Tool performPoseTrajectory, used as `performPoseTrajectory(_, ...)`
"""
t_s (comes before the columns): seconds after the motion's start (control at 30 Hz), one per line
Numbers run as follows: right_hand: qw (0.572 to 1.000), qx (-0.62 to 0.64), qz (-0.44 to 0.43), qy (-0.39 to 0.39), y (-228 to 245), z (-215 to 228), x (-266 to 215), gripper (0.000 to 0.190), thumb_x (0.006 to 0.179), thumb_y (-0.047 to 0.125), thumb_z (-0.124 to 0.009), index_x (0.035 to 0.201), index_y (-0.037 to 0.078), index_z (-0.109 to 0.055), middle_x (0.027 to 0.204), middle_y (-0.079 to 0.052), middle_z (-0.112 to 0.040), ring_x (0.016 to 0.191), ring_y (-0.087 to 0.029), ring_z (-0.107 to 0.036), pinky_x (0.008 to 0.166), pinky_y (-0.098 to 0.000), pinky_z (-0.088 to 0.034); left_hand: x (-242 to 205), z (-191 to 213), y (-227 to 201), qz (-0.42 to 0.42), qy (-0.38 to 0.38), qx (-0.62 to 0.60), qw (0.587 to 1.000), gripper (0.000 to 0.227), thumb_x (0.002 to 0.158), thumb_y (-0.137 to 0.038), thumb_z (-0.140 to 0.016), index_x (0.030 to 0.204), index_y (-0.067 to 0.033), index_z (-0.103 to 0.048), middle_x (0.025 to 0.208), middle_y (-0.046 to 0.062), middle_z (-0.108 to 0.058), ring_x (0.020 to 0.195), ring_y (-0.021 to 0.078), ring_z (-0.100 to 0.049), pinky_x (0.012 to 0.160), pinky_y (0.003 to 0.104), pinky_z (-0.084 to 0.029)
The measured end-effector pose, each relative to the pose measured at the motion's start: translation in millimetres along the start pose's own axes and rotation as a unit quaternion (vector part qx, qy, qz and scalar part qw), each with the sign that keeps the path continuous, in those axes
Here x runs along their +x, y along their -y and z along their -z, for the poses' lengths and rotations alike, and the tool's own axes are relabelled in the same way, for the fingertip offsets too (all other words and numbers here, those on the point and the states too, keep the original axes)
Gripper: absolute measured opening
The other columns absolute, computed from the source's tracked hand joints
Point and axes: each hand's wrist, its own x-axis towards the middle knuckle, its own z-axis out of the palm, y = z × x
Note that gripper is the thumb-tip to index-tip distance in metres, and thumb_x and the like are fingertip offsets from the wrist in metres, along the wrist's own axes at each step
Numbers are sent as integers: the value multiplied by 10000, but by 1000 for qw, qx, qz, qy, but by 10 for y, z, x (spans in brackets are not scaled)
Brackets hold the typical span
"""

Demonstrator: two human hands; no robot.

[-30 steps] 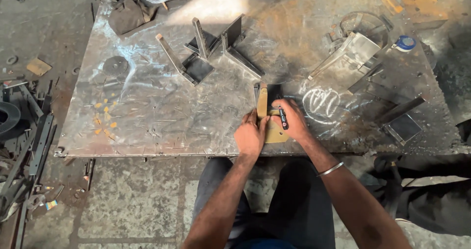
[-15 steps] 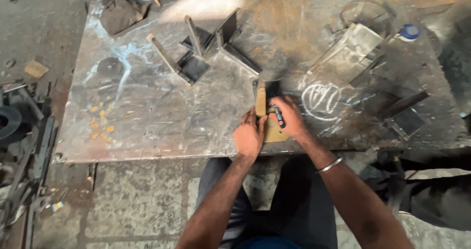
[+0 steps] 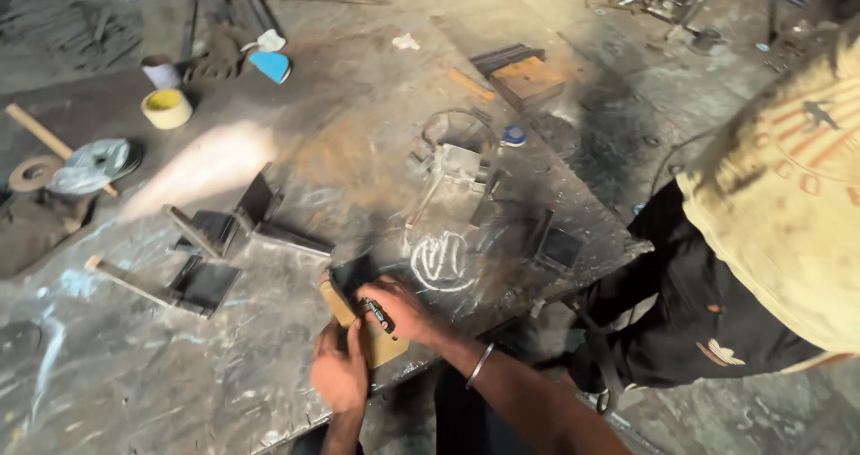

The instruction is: The person marks a metal bracket with a marker while holding it against a wooden jig on a workbench. The person repeatedly repositions the bracket and marks different sections of the metal piece.

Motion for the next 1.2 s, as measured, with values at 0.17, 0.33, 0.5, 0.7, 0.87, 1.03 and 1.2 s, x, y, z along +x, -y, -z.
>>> performPoseTrajectory(0.17, 998, -45, 39, 11, -42, -58, -26, 321, 817, 96, -704, 1131, 111, -640, 1012, -79, -676, 1029, -324, -600, 944, -462, -446, -21, -101, 169, -76, -78, -34, 993, 571, 984, -469, -607, 1331, -17, -646, 1280, 194, -681, 1082, 401, -688, 873, 459, -552)
performPoseTrajectory(0.33, 997, -50, 53, 1, -27, -48, -26, 326, 811, 114, -717, 1127, 109, -636, 1014, -86, -670, 1034, -330, -594, 950, -470, -445, 9, -46, 45, 6, 9, 42, 999, 657, 952, -535, -591, 1378, -37, -633, 1320, 181, -658, 1050, 404, -691, 837, 482, -558)
performPoseTrajectory(0.5, 997, -52, 53, 7, 6, -28, -23, 312, 831, 106, -711, 1134, 103, -633, 1006, -93, -668, 1035, -333, -604, 957, -475, -441, 2, -7, -18, 28, 17, 69, 997, 634, 944, -537, -585, 1367, -68, -643, 1397, 137, -612, 992, 399, -683, 764, 493, -550)
performPoseTrajectory(0.7, 998, -39, 41, 9, 42, -25, -28, 343, 803, 97, -706, 1137, 94, -629, 1023, -97, -675, 1041, -330, -612, 960, -474, -445, 20, -30, 42, -14, -34, 94, 995, 544, 909, -532, -624, 1270, -138, -725, 1184, 56, -653, 1014, 251, -634, 854, 433, -440)
performPoseTrajectory(0.87, 998, -42, 44, 10, 56, -5, -22, 342, 815, 104, -716, 1145, 93, -628, 1049, -88, -680, 1059, -328, -608, 974, -483, -435, 2, -120, 163, -21, -33, 60, 997, 517, 938, -520, -620, 1238, -117, -743, 1199, 63, -650, 1029, 254, -635, 879, 414, -449)
performPoseTrajectory(1.03, 998, -45, 47, 10, 26, -19, -23, 342, 817, 105, -714, 1148, 89, -628, 1054, -83, -681, 1063, -327, -606, 978, -478, -435, -3, -78, 92, -19, -35, 74, 996, 512, 954, -522, -609, 1234, -114, -744, 1196, 65, -659, 1032, 254, -644, 886, 418, -449)
performPoseTrajectory(1.2, 998, -49, 45, 11, 33, -25, -21, 325, 826, 129, -733, 1130, 86, -628, 1040, -84, -677, 1061, -328, -605, 981, -476, -435, 12, -54, 26, 10, -3, 116, 993, 537, 942, -530, -593, 1234, -105, -742, 1232, 80, -659, 980, 275, -644, 885, 430, -448)
